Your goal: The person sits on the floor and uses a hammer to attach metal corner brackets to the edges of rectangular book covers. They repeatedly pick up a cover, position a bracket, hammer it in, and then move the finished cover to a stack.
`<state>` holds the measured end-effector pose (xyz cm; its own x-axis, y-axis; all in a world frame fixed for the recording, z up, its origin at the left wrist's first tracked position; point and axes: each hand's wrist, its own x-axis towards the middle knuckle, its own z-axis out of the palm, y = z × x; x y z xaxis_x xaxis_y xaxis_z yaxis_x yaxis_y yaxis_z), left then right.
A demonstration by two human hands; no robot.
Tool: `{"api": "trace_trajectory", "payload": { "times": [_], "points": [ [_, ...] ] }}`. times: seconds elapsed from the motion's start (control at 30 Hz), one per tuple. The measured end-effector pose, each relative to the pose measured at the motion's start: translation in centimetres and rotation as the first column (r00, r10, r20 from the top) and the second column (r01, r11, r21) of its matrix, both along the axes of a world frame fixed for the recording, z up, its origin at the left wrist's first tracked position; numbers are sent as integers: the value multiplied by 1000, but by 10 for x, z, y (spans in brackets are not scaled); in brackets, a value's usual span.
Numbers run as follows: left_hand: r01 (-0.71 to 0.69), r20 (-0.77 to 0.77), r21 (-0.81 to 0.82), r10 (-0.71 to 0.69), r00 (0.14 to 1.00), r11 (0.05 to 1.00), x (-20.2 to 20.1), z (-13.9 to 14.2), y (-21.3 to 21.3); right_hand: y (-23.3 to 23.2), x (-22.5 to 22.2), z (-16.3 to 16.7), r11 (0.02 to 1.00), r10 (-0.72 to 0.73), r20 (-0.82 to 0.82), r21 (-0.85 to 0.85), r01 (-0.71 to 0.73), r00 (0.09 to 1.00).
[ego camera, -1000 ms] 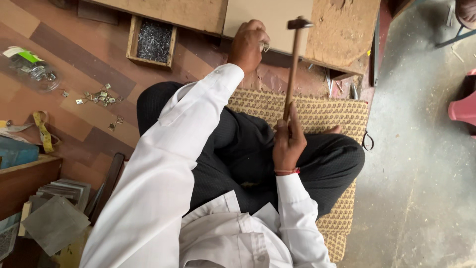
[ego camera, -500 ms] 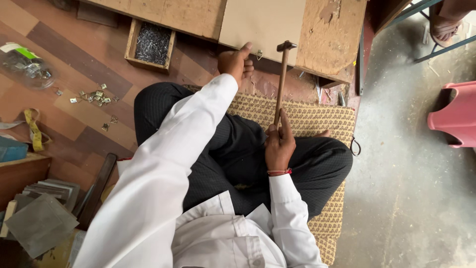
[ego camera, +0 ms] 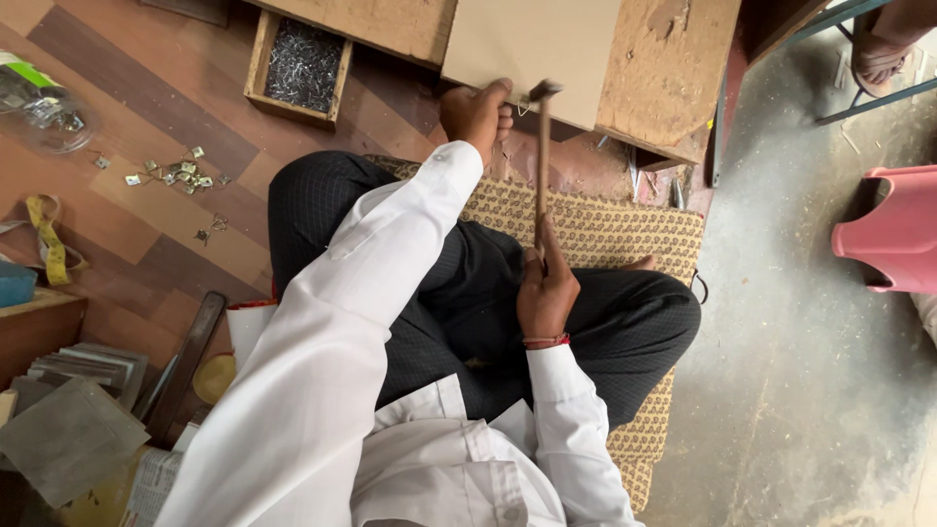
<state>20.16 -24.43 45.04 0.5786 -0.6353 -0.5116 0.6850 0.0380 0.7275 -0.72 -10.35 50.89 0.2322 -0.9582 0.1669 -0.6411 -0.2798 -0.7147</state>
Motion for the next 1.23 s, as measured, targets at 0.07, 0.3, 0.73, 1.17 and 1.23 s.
{"api": "trace_trajectory", "payload": {
  "times": [0.07,0.3,0.73,1.17,1.23],
  "points": [
    [-10,17,-3,10,1000,1000,0,0,0,1,0,-1,997,21,16,-68,-20,1000],
    [-27,28,22,26,999,999,-2,5,5,4,6,1,948,44,50,-316,-26,998],
    [-43,55,71,39,998,997,3,15,6,-4,6,4,988,56,62,-148,-46,997],
    [-50,3,-71,50,999,996,-7,-14,0,-14,-21,-19,970,-168,391,230,81,905],
    [0,-14,-36,0,1000,999,-7,-11,-9,-32,-25,-21,912,-314,588,404,66,746]
  ]
}}
